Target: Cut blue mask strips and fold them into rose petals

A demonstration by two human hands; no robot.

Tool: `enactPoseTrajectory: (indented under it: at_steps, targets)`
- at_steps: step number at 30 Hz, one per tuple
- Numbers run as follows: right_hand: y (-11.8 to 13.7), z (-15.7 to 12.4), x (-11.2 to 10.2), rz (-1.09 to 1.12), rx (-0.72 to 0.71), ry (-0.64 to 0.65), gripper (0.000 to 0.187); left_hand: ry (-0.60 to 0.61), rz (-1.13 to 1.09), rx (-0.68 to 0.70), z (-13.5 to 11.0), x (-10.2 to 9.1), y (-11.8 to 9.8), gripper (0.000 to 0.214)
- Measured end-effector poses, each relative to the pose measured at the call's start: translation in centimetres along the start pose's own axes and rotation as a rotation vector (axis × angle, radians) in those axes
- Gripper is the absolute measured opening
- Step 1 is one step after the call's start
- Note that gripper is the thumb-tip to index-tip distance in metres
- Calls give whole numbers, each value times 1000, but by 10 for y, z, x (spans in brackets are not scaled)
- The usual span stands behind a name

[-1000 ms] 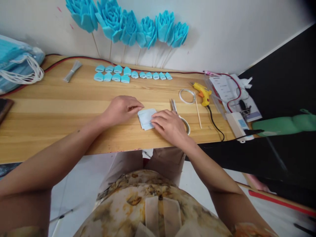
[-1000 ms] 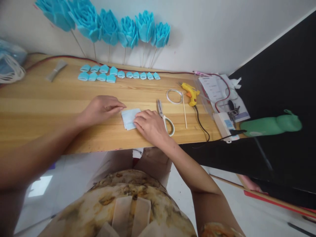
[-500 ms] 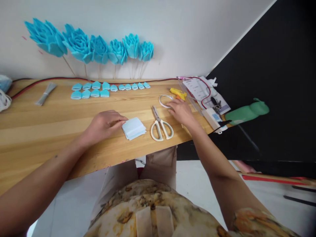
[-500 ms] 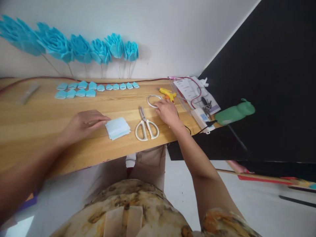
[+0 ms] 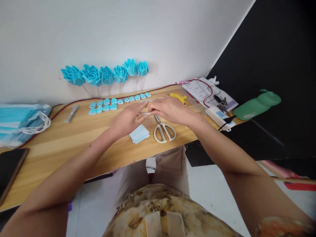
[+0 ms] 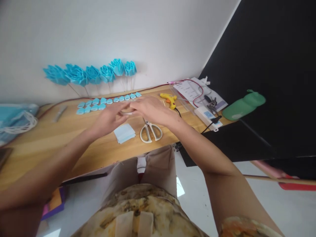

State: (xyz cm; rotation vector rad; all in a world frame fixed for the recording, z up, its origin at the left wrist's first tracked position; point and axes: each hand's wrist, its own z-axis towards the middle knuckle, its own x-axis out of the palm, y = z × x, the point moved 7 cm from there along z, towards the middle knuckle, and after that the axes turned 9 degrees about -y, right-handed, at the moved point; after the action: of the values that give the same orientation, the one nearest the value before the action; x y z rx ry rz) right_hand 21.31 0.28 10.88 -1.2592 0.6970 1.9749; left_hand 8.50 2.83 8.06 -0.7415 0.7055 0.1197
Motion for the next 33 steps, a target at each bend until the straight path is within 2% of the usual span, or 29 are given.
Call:
enactPoseTrajectory:
  at_steps: [2,4,5,6,8,9,11,15,20,22,24,26,28,30,33]
  targets:
    - [4,-1,-14,14,2,-118,22,44,-109,-144,6,8,14,28]
    - [-2,-11,-26,-35,113,-233,26,-25,-253,-266,7,6,28,30]
    - [-7,-19,-27,-72,203,-250,27,-80,-335,-314,6,3,34,29]
    - [-11,-28,-24,-108,296,-218,27,-134,-424,-356,4,0,40,28]
    - [-15,-49,1,-142,432,20,27,-205,-598,-432,-2,-4,50,25]
    - [-12,-59,17,-134,449,156,30,-222,-670,-463,-5,-5,55,24]
    - [-6,-74,42,-190,475,316,36,-242,-763,-505,-10,-5,61,25]
    - [3,-82,64,-287,522,354,46,-291,-828,-527,-18,-8,67,25]
    - [-12,-83,62,-216,656,289,38,-319,-865,-528,-29,-12,71,26]
    - [-28,-86,57,-56,723,210,36,-311,-907,-507,-32,-12,72,26]
    - [-46,-92,50,202,839,48,41,-290,-956,-477,-34,-11,71,27]
    - [-58,-98,49,620,942,-144,46,-269,-991,-443,-33,-10,69,29]
    - [-55,-100,55,1097,947,-263,50,-244,-1008,-419,-33,-9,65,33]
    - [-41,-98,60,1425,879,-286,54,-233,-1015,-411,-32,-8,61,36]
    - [-15,-94,68,1589,789,-236,65,-231,-1020,-413,-31,-7,57,39]
